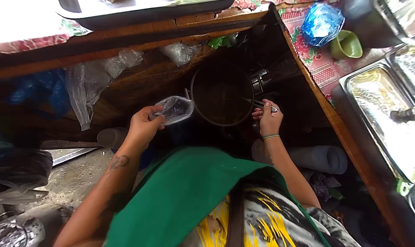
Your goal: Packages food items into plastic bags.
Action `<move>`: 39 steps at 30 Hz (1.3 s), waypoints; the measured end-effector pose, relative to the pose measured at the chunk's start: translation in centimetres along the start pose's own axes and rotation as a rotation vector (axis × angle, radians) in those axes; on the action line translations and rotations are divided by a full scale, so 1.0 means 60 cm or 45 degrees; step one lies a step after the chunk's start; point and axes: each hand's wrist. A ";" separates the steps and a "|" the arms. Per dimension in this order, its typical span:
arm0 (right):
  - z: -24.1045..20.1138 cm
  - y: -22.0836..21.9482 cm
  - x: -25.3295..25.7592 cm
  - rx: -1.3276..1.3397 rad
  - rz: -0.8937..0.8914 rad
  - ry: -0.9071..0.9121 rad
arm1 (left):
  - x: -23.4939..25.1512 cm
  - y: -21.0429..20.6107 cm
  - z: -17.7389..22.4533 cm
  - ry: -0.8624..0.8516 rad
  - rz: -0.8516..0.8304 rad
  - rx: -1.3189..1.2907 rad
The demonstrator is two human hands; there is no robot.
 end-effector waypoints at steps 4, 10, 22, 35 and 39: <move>-0.023 -0.001 -0.019 -0.629 -0.308 0.699 | -0.001 0.002 0.000 0.002 0.001 -0.003; -0.038 -0.020 -0.040 -0.817 -0.336 1.116 | 0.000 0.003 -0.003 -0.006 -0.039 -0.009; 0.035 -0.102 -0.103 -0.502 -0.276 0.735 | 0.011 0.014 0.001 -0.002 0.000 0.085; 0.010 -0.082 -0.052 0.429 0.204 -0.626 | 0.034 0.006 0.024 -0.026 -0.022 0.085; 0.006 -0.060 -0.048 0.481 0.269 -0.666 | 0.048 0.002 0.041 -0.048 -0.035 0.082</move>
Point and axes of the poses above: each hand's wrist, its own x-axis towards the middle knuckle, its own y-axis out of the back of the hand, z = x × y, and after that the axes turned 2 degrees about y, right-handed
